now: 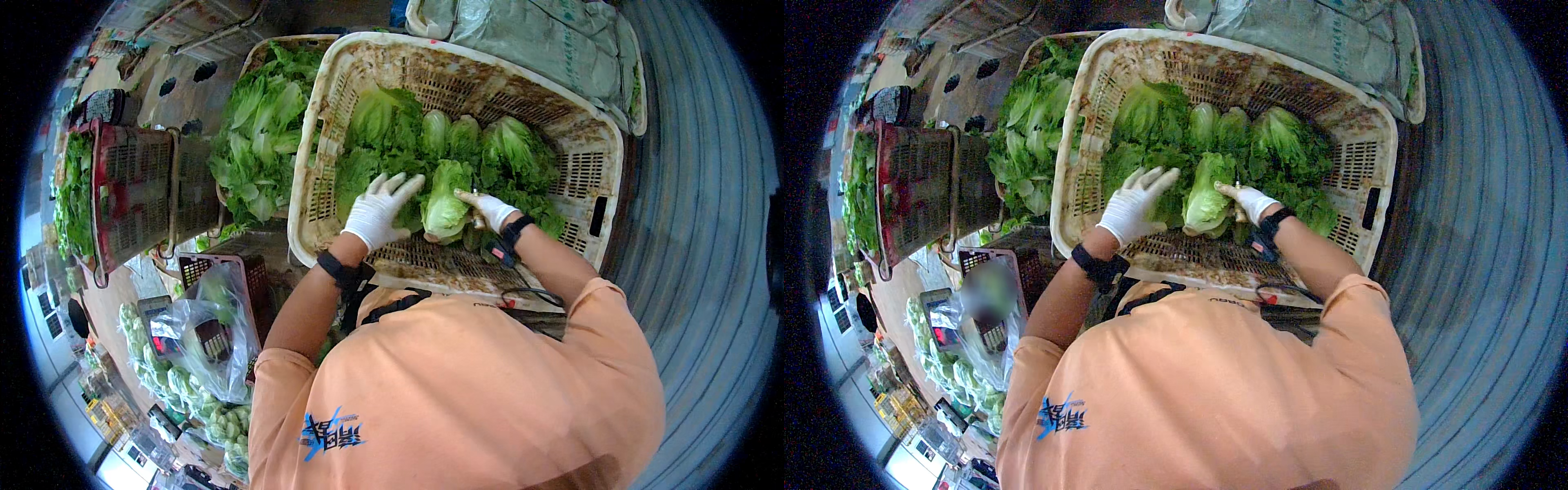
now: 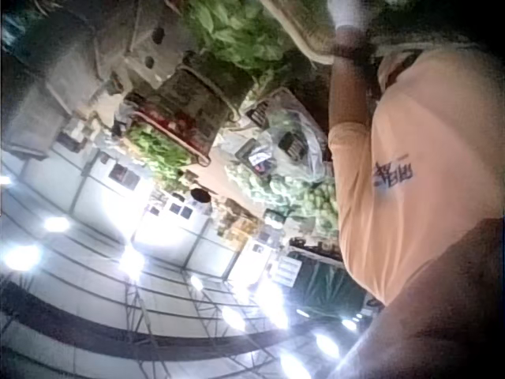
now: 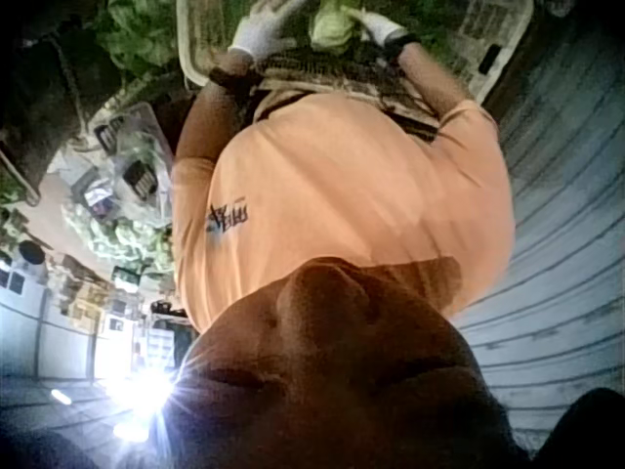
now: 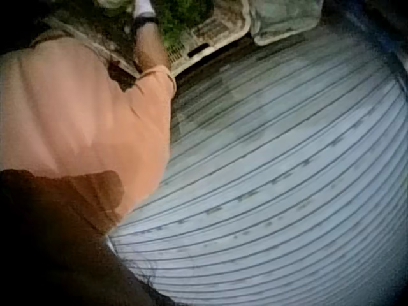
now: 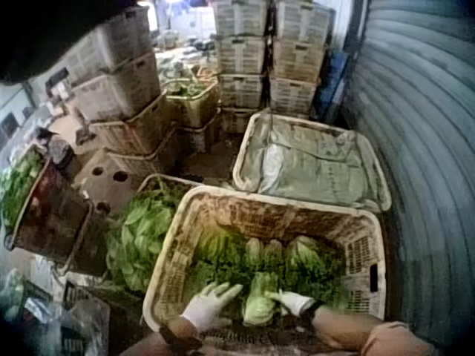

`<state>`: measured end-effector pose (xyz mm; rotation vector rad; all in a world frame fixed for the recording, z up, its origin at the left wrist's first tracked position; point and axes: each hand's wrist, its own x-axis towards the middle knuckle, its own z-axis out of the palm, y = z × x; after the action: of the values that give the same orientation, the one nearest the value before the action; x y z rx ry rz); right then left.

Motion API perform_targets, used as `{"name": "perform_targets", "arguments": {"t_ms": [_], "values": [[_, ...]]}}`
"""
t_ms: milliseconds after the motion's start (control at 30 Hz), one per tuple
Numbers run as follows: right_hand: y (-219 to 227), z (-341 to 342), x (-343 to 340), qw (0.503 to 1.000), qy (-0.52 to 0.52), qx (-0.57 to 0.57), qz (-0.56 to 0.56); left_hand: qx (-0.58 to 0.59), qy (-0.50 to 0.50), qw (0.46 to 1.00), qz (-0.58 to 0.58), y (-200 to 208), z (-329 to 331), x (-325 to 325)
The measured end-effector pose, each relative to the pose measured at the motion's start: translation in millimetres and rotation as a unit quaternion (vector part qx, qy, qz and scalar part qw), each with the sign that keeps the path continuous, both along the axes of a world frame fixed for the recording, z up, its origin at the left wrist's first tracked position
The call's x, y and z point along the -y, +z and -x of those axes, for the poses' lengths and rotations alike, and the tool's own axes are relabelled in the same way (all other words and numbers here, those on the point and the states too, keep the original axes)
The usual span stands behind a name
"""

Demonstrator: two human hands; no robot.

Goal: The person uses a knife to trim the stems and outer leaves of heads of lettuce, places the trimmed lettuce into a plastic bag on a digital scale to weigh it, and ties the bag closed.

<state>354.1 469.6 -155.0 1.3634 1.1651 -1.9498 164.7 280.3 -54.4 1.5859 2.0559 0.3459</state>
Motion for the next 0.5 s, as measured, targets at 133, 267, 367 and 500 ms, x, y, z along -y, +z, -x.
{"name": "perform_targets", "arguments": {"t_ms": [133,267,367,500], "values": [[54,12,14,0.991,0.015,-0.108,0.073,-0.035,-0.153,0.985,-0.066,44,-17,-16],[97,35,26,0.972,-0.101,-0.178,0.113,0.022,-0.126,0.981,-0.145,78,-6,-16],[153,48,29,0.964,-0.101,-0.192,0.153,0.188,0.023,0.949,-0.25,82,31,2],[170,70,47,0.955,-0.071,-0.286,-0.022,0.746,0.234,0.567,-0.26,70,35,42]]}}
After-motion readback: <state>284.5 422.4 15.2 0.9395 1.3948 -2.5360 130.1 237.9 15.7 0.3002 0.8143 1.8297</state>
